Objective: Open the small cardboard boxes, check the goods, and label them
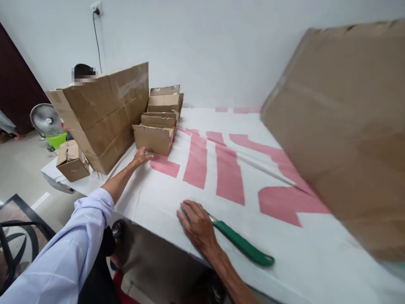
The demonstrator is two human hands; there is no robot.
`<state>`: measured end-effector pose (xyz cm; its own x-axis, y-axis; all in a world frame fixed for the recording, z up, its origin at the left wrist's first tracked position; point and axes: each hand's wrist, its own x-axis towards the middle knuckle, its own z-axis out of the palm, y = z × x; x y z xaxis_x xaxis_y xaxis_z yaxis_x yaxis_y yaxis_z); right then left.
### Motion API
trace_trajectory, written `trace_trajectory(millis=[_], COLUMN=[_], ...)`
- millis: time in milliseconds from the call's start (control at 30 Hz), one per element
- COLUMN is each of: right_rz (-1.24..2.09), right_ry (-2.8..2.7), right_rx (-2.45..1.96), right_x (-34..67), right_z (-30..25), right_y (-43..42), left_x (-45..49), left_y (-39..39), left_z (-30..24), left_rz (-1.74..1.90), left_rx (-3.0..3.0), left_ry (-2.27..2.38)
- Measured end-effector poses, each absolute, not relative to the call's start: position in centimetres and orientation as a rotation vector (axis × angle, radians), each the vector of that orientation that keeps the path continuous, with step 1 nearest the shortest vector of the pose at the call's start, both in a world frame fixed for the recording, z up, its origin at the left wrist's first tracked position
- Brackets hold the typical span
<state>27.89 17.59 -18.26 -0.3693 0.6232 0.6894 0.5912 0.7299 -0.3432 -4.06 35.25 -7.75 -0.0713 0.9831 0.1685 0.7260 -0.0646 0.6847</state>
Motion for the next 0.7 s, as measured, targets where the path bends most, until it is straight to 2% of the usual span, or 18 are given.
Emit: trace_trajectory(millis=[233, 400, 567, 700], right_rz=[0.039, -0.043, -0.174, -0.099], right_ry=[-2.020, -2.039, -2.128, -2.239], right_rx=[-0.940, -1.145, -1.477, -1.549], right_x=[28.4, 32.4, 38.0, 39.4], right_z=[-17.8, -16.0, -15.8, -16.7], right_y=[17.5, 16.4, 15.0, 15.0], left_x=[-3.6, -5.1, -6.9, -5.9], left_y=[29.6, 23.4, 15.0, 7.6], left_z=[-5.8, -4.8, -6.8, -9.6], left_rz=[0.808, 0.779, 0.756, 0.718], left_rx=[1.887, 1.978, 2.077, 2.144], left_ry=[1.806, 1.751, 1.713, 1.650])
